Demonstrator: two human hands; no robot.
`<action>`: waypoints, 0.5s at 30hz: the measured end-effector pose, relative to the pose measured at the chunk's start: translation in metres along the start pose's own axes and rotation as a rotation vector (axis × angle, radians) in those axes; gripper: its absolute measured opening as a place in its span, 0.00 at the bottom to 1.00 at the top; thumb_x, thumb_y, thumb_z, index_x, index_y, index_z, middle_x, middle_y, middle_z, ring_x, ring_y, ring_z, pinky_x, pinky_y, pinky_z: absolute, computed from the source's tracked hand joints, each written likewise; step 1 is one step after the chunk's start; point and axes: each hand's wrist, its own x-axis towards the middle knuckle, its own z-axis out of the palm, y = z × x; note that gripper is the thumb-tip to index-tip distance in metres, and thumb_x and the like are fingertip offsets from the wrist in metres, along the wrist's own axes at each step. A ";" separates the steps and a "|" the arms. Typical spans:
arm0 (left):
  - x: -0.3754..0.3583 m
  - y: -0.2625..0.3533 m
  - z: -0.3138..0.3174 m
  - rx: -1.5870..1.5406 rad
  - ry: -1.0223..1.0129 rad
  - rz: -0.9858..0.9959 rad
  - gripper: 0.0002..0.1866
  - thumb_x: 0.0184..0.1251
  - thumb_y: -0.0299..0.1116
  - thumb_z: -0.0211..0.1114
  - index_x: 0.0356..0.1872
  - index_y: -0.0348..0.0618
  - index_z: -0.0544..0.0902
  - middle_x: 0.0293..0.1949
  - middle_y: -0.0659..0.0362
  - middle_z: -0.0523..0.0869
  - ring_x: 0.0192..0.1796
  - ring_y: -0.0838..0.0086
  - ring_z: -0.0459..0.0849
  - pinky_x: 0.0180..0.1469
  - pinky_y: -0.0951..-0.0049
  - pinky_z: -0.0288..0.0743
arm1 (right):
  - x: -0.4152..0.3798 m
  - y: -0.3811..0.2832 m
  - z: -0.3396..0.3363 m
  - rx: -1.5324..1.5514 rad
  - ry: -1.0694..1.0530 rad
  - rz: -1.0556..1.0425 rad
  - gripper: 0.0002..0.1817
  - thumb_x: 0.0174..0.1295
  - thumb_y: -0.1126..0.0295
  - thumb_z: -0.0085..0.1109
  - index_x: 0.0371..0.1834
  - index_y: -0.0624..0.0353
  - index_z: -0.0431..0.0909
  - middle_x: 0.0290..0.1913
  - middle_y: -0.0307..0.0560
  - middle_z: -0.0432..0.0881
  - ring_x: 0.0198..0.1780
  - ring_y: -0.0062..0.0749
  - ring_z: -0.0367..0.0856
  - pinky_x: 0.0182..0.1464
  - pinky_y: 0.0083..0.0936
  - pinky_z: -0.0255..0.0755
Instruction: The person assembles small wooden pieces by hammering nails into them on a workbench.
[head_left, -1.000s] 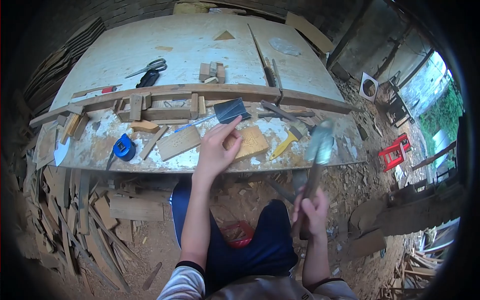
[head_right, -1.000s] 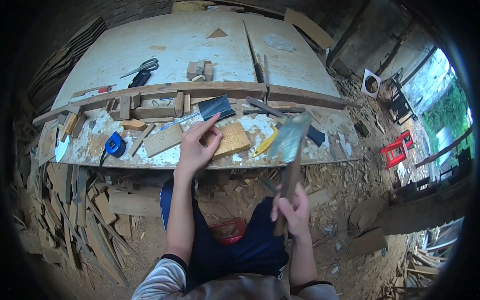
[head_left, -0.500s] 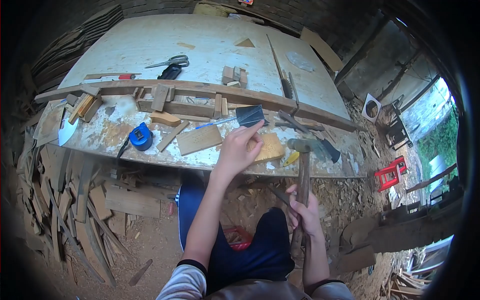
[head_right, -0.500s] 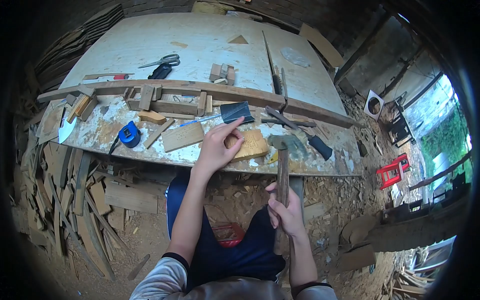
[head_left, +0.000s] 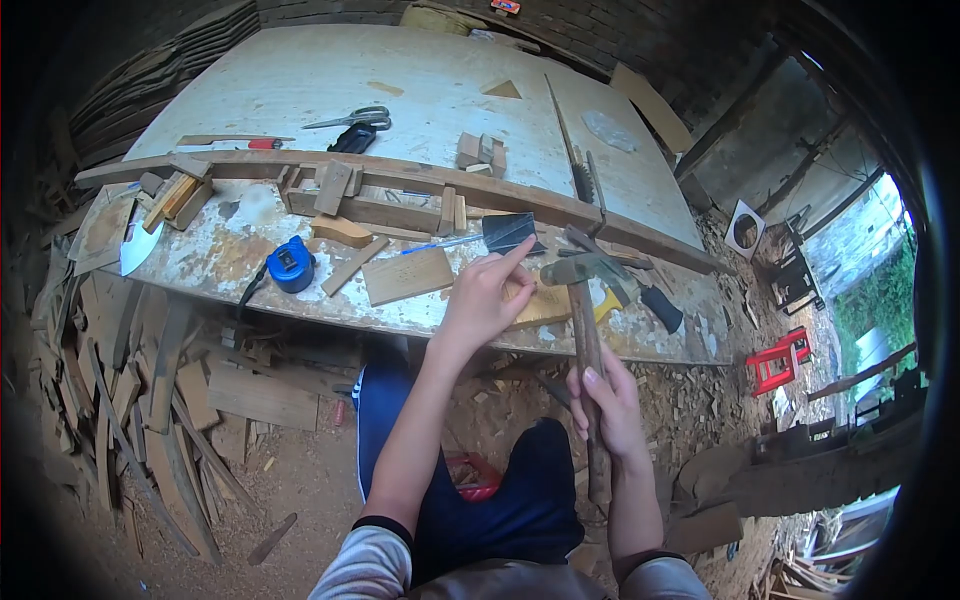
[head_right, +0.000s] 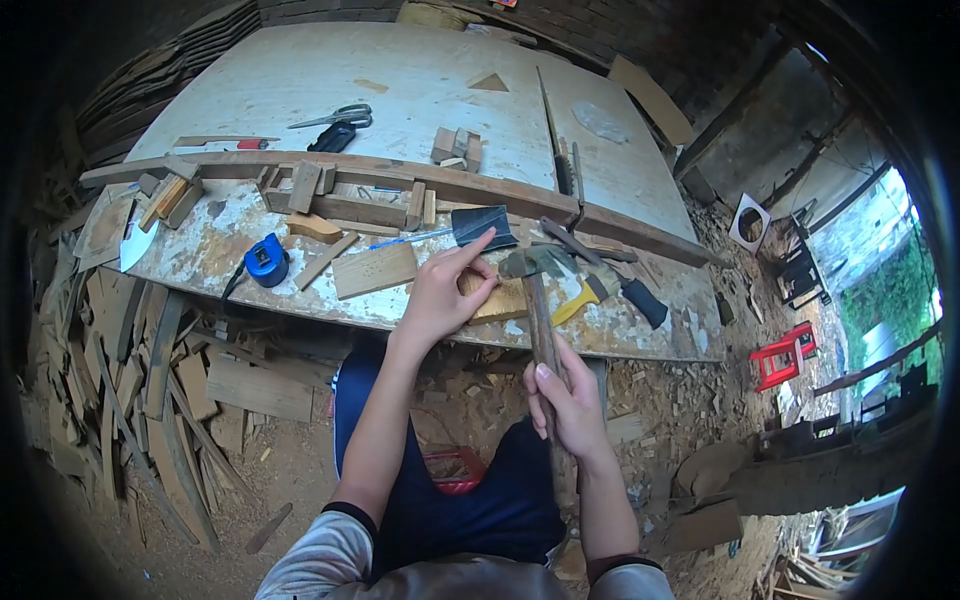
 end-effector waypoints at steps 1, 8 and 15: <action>0.000 0.001 0.000 -0.007 -0.005 -0.008 0.39 0.63 0.22 0.78 0.79 0.47 0.81 0.40 0.55 0.94 0.43 0.63 0.92 0.54 0.63 0.84 | 0.003 -0.003 0.000 -0.012 0.002 0.011 0.36 0.86 0.67 0.55 0.92 0.59 0.55 0.40 0.43 0.79 0.22 0.19 0.74 0.20 0.18 0.70; 0.001 0.002 -0.001 -0.035 -0.007 -0.047 0.38 0.63 0.22 0.78 0.78 0.46 0.82 0.40 0.54 0.95 0.43 0.64 0.93 0.54 0.63 0.85 | 0.005 -0.015 0.001 -0.009 -0.040 -0.035 0.36 0.87 0.68 0.54 0.93 0.58 0.53 0.39 0.43 0.78 0.22 0.19 0.73 0.20 0.18 0.70; 0.000 0.002 -0.001 -0.042 0.003 -0.074 0.36 0.63 0.23 0.80 0.76 0.46 0.84 0.39 0.55 0.95 0.42 0.65 0.95 0.53 0.64 0.87 | 0.008 -0.020 0.004 0.013 -0.025 0.037 0.37 0.86 0.68 0.53 0.94 0.58 0.51 0.40 0.43 0.78 0.22 0.20 0.74 0.20 0.19 0.70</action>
